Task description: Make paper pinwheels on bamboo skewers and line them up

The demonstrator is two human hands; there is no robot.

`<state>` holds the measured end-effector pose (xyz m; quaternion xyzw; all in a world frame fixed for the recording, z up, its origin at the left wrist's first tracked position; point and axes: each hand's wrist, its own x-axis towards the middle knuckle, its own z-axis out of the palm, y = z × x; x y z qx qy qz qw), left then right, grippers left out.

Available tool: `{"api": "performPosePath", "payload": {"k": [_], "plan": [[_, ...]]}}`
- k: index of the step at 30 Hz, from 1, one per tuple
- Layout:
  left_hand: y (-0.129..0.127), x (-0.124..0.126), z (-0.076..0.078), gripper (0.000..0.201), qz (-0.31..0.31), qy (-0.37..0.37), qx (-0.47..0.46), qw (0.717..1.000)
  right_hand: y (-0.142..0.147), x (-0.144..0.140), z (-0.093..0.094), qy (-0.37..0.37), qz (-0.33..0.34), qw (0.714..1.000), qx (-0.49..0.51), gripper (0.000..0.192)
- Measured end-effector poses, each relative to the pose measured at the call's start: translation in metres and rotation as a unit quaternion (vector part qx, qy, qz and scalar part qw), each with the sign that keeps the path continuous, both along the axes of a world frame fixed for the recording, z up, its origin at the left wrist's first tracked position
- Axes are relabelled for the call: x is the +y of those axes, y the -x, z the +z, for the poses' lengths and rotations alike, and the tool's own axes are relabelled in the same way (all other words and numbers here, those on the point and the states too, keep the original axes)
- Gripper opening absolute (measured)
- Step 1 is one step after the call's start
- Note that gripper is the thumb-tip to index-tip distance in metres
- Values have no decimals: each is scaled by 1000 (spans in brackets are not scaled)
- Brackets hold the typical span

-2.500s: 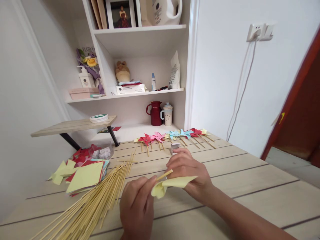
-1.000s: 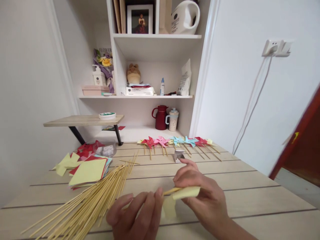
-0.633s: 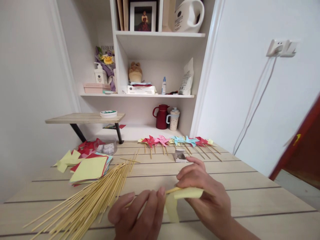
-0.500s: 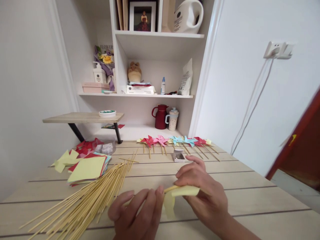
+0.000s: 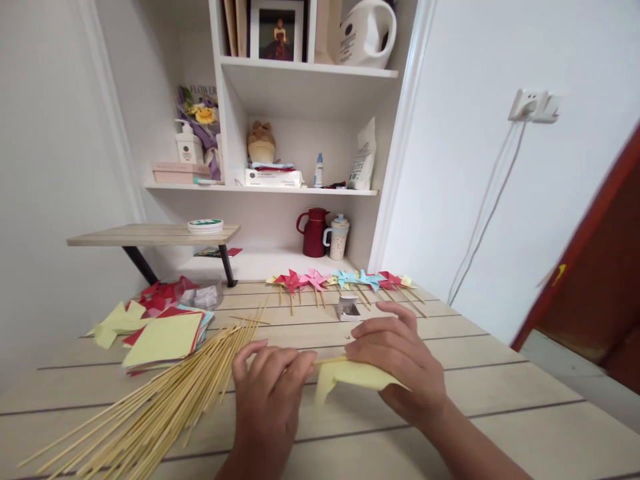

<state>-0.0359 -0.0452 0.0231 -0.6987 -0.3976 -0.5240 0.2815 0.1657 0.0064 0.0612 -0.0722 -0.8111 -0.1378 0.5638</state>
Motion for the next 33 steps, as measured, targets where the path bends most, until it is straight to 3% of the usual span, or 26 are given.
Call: {"api": "performPosePath", "payload": {"k": [4, 9, 13, 19, 27, 33], "plan": [[6, -1, -4, 22, 4, 1, 41, 999, 0, 3, 0, 12, 8, 1000, 8, 22], [0, -1, -1, 18, 11, -22, 3, 1000, -3, 6, -1, 11, -1, 1000, 15, 21], [-3, -1, 2, 16, 29, -41, -23, 999, -5, 9, -4, 22, 4, 1000, 19, 31], [3, -3, -3, 19, 36, -17, 33, 999, -3, 11, -10, 32, 4, 998, 53, 43], [2, -6, -2, 23, 31, -19, 52, 998, -1, 5, -10, 28, -20, 998, 52, 20], [4, -8, -1, 24, 40, -29, 60, 997, 2, -1, -6, 21, -28, 998, 59, 19]]}}
